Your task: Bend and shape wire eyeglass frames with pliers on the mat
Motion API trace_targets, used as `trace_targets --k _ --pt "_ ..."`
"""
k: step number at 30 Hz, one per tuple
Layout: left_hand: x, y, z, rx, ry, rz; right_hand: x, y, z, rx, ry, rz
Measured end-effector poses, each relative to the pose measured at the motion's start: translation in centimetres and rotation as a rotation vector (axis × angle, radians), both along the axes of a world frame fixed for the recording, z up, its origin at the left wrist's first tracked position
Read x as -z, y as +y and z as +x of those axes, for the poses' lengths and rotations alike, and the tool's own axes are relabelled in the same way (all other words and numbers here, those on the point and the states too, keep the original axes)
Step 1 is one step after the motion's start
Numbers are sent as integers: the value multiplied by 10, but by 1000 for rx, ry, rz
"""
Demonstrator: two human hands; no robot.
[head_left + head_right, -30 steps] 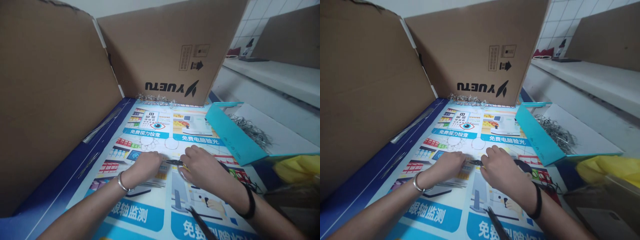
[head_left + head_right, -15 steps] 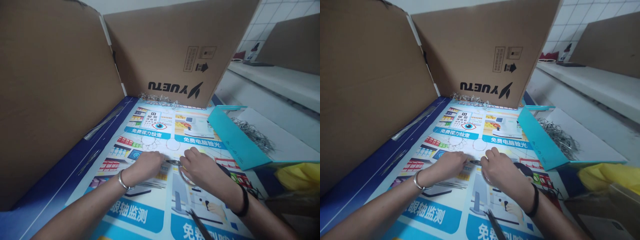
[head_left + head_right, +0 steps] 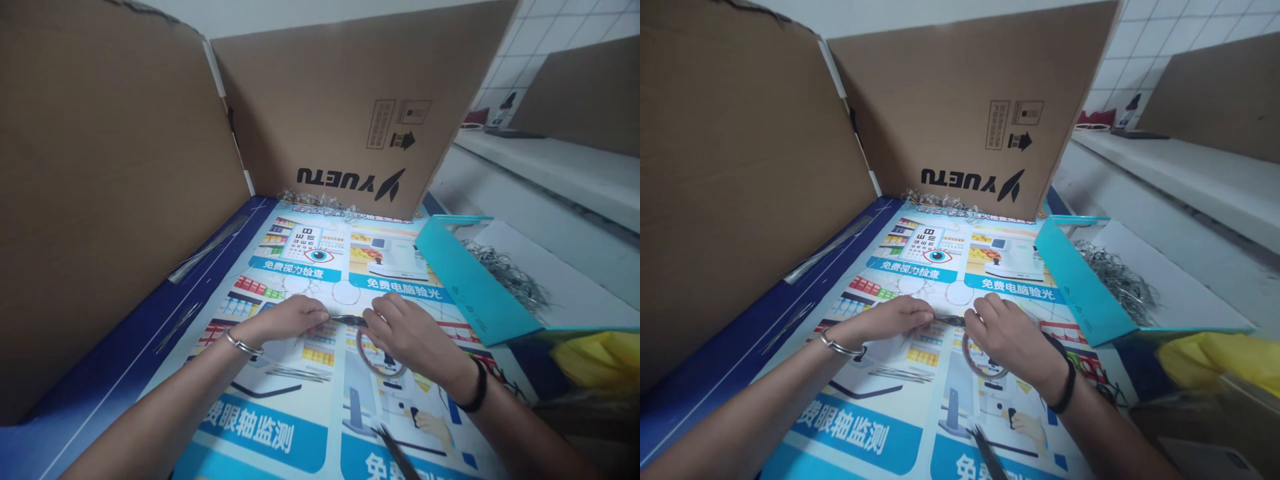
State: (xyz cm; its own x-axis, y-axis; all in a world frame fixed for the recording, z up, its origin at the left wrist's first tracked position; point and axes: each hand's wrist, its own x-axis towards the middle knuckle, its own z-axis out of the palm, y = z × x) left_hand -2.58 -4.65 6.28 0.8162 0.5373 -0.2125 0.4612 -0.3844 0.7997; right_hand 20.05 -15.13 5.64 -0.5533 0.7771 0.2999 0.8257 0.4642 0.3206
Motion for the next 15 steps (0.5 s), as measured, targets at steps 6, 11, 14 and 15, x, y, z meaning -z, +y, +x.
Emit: trace_targets --k 6,11,14,15 --pt "12 -1 4 -130 -178 -444 1 0 3 -30 27 80" --pt "20 3 6 -242 -267 -425 5 3 5 46 110 107" --pt "20 4 6 -341 -308 -294 8 5 7 126 193 86" --pt "20 4 7 -366 -326 -262 9 6 7 138 219 75"
